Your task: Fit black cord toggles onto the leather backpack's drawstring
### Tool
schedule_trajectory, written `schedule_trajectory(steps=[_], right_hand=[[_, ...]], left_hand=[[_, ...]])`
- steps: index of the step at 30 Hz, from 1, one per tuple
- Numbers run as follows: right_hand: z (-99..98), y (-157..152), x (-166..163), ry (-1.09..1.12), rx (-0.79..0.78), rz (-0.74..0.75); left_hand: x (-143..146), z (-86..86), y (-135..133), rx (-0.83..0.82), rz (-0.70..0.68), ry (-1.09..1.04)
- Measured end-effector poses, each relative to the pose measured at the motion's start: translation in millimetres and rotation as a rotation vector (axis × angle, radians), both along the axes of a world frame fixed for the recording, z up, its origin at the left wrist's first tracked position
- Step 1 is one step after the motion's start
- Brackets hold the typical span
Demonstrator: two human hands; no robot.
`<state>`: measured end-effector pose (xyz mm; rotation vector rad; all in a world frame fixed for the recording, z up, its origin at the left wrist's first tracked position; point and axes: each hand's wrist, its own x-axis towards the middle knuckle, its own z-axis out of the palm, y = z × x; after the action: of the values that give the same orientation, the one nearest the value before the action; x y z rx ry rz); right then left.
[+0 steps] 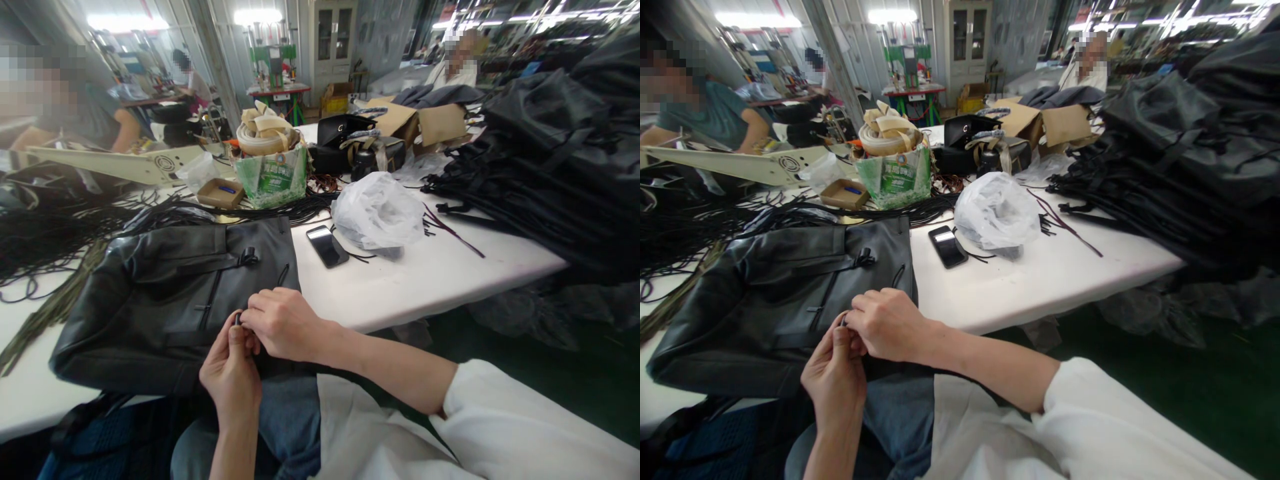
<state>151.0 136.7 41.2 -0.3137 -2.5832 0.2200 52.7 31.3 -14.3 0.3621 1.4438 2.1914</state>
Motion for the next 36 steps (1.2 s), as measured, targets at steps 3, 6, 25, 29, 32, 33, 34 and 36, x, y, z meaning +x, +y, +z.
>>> schedule_trajectory(steps=[3, 6, 25, 29, 32, 33, 34, 36], right_hand=[[-4.9, 3, -2, -0.025, -0.02, 0.008], [-13.3, 5, -3, -0.008, -0.093, 0.017], [-18.6, -7, 8, 0.233, -0.352, 0.007], [-20.1, -6, 3, 0.251, -0.3, 0.009], [-19.3, -3, 5, 0.227, -0.289, 0.023], [-18.3, -2, 7, 0.204, -0.3, 0.036], [-17.1, -1, 10, 0.17, -0.316, 0.055], [-14.4, 2, 16, 0.097, -0.35, 0.085]], left_hand=[[0, -1.3, 0, -0.002, -0.002, 0.022], [0, -5.9, -2, -0.024, 0.016, 0.08], [0, -7.8, -17, -0.228, 0.031, 0.459], [1, -7.2, -18, -0.257, 0.06, 0.508], [1, -8.8, -19, -0.27, 0.07, 0.532], [0, -9.3, -20, -0.27, 0.065, 0.533], [0, -9.7, -20, -0.267, 0.057, 0.534], [1, -10.3, -21, -0.263, 0.04, 0.542]])
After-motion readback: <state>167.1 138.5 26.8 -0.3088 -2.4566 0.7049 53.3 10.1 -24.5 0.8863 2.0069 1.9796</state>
